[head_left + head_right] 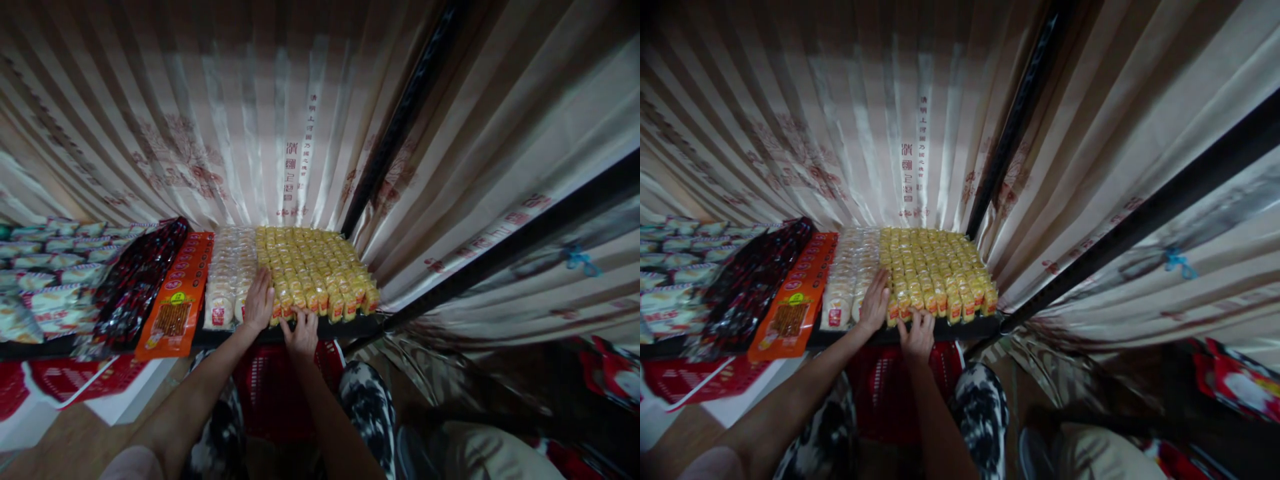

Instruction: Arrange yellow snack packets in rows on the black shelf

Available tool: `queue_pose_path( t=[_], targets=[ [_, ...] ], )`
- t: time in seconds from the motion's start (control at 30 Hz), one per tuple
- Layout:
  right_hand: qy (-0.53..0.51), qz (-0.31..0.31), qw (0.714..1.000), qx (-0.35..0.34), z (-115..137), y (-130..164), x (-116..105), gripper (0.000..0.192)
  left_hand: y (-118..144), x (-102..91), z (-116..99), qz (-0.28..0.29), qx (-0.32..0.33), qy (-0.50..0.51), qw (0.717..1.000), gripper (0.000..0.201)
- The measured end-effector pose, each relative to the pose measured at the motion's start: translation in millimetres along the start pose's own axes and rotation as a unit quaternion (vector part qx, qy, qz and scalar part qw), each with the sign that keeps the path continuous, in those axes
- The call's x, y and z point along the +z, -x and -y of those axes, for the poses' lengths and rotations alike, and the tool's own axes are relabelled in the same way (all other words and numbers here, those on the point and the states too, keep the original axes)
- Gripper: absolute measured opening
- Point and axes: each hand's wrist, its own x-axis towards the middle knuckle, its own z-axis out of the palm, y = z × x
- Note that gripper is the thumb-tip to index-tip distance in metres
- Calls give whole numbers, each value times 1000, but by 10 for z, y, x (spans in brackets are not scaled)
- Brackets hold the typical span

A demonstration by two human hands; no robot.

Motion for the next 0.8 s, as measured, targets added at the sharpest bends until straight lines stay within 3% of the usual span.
queue_pose_path(
  t=[0.17, 0.3, 0.57, 0.67, 0.8],
  targets=[
    [6, -28, 1000, -11, -38, 14, 70, 43, 358, -154, -119, -59, -41, -56, 996, 31],
    [6, -28, 999, -16, -43, 20, 82, 44, 639, -96, -183, -15, -35, -29, 999, 25],
    [-26, -7, 999, -35, -69, 9, -5, 33, 588, 98, -160, -46, -69, 7, 997, 18],
    [-41, 13, 998, -47, -109, 10, -13, 30, 604, 115, -166, -62, -98, -6, 993, 30],
    [-56, 28, 995, -73, -175, 13, -55, 31, 623, 120, -160, -37, -101, -44, 993, 42]
  ],
)
